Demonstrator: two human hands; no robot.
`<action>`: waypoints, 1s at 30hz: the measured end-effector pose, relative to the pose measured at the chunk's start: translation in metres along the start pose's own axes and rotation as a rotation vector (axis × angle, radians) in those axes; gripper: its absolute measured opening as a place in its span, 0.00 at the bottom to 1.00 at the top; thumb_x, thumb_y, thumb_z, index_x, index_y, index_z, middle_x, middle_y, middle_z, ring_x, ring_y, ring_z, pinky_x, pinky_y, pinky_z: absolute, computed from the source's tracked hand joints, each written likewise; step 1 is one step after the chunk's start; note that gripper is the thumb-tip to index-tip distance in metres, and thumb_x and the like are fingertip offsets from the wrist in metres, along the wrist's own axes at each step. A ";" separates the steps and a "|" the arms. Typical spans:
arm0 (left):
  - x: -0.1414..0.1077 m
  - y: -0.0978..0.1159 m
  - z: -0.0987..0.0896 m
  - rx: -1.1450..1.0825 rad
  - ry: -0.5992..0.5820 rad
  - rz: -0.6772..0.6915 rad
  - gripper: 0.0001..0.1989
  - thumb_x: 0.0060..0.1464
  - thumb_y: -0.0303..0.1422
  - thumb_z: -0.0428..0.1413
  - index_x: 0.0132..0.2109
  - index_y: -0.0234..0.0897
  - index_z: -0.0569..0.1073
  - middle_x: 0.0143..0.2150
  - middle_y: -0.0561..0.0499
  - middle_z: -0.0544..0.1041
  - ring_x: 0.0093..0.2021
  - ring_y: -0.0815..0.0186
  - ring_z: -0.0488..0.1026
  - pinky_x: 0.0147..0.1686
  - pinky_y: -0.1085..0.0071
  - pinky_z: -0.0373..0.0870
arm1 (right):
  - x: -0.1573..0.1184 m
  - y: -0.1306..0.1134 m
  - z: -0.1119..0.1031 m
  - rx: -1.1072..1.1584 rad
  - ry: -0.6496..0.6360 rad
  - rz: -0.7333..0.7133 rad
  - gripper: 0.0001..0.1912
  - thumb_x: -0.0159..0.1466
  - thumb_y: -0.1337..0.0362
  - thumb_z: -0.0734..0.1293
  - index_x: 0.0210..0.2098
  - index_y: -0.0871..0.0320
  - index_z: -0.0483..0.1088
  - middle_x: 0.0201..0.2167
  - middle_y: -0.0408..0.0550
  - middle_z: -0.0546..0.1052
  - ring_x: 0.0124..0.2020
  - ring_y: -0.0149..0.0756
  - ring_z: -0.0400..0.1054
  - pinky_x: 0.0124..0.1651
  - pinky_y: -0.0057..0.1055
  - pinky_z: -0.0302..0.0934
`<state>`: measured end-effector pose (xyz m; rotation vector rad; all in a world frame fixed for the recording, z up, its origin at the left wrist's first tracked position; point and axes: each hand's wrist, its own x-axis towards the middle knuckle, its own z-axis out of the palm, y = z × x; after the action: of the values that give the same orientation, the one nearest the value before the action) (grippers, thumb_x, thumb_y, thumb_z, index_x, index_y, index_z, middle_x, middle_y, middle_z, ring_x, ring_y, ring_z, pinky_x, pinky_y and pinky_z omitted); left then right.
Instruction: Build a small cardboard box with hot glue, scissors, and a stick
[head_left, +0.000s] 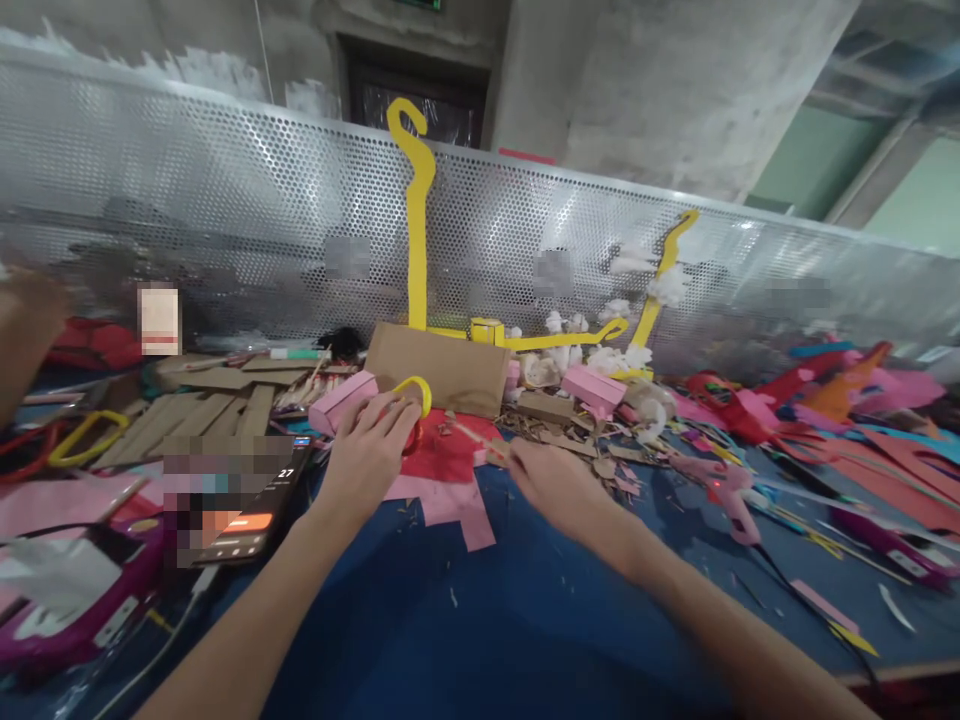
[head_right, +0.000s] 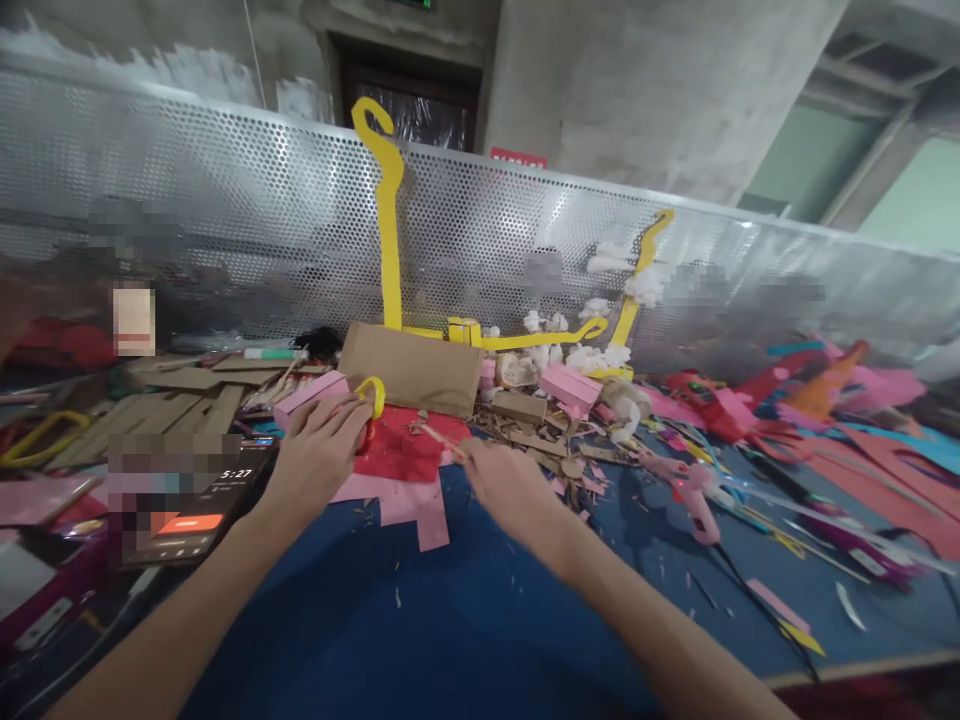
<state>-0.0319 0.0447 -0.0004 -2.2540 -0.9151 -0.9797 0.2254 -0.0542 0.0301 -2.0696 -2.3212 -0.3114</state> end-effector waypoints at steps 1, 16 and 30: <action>0.000 0.000 0.000 -0.006 0.013 0.001 0.18 0.64 0.21 0.49 0.58 0.34 0.72 0.56 0.39 0.81 0.60 0.48 0.73 0.60 0.50 0.63 | 0.005 -0.014 0.003 0.014 -0.009 -0.026 0.16 0.77 0.60 0.53 0.47 0.59 0.70 0.38 0.55 0.83 0.38 0.43 0.80 0.35 0.31 0.63; -0.001 -0.010 -0.007 -0.047 0.126 -0.002 0.20 0.64 0.20 0.49 0.61 0.36 0.68 0.59 0.39 0.80 0.60 0.52 0.75 0.59 0.53 0.62 | 0.086 -0.071 0.039 0.040 -0.143 -0.179 0.18 0.71 0.58 0.68 0.58 0.59 0.70 0.56 0.53 0.75 0.51 0.44 0.74 0.51 0.47 0.72; 0.002 -0.014 -0.010 -0.049 0.263 -0.022 0.20 0.64 0.19 0.51 0.61 0.37 0.69 0.57 0.41 0.81 0.59 0.54 0.77 0.59 0.54 0.63 | 0.092 -0.112 0.023 0.054 -0.124 -0.188 0.18 0.71 0.58 0.68 0.57 0.58 0.70 0.56 0.53 0.74 0.51 0.44 0.74 0.52 0.47 0.71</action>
<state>-0.0456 0.0477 0.0101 -2.0928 -0.8088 -1.2848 0.1066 0.0287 0.0054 -1.9019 -2.5714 -0.1240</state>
